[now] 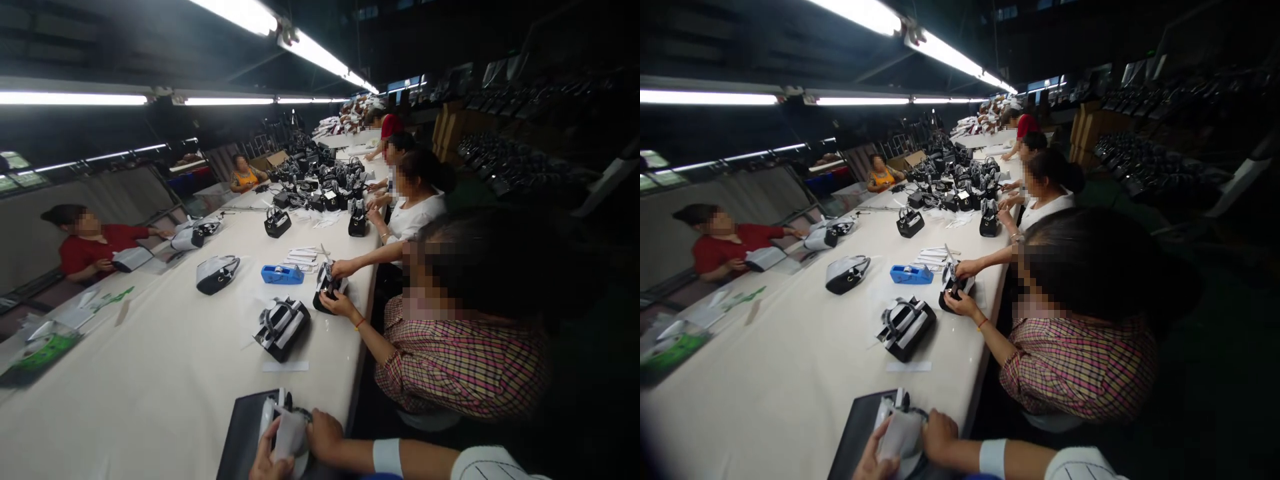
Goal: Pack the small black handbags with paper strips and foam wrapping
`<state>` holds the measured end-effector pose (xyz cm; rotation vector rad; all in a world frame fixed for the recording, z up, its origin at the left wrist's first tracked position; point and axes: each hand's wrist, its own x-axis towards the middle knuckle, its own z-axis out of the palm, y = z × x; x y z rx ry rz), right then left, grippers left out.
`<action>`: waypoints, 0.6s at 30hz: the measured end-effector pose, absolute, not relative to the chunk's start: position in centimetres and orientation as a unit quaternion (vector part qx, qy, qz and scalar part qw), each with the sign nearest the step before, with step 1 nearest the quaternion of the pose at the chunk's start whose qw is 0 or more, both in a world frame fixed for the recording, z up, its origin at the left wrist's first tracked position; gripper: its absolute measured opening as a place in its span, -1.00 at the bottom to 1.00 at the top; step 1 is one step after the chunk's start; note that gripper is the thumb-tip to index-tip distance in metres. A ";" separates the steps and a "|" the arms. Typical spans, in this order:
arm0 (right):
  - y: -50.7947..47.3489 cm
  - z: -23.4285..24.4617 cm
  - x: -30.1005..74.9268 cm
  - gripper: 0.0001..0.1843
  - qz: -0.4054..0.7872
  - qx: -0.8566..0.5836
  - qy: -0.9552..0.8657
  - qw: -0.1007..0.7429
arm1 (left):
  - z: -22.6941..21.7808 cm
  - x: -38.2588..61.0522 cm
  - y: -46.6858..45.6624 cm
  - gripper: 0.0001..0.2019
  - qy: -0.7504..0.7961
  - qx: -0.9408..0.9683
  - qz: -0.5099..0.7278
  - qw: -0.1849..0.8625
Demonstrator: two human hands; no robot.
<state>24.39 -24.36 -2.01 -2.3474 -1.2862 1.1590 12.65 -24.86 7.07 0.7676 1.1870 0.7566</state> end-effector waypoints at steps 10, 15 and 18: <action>-26.2 2.7 27.7 -0.61 0.469 -0.684 -0.469 0.303 | 10.5 12.5 -28.2 -0.45 0.528 0.535 0.283 0.596; -26.5 6.7 27.9 -0.47 0.747 -0.494 -0.287 0.340 | 9.6 13.1 -28.4 -0.45 0.514 0.633 0.259 0.517; -26.3 8.5 27.5 -0.48 0.773 -0.468 -0.258 0.341 | 9.6 12.8 -28.4 -0.45 0.484 0.672 0.238 0.507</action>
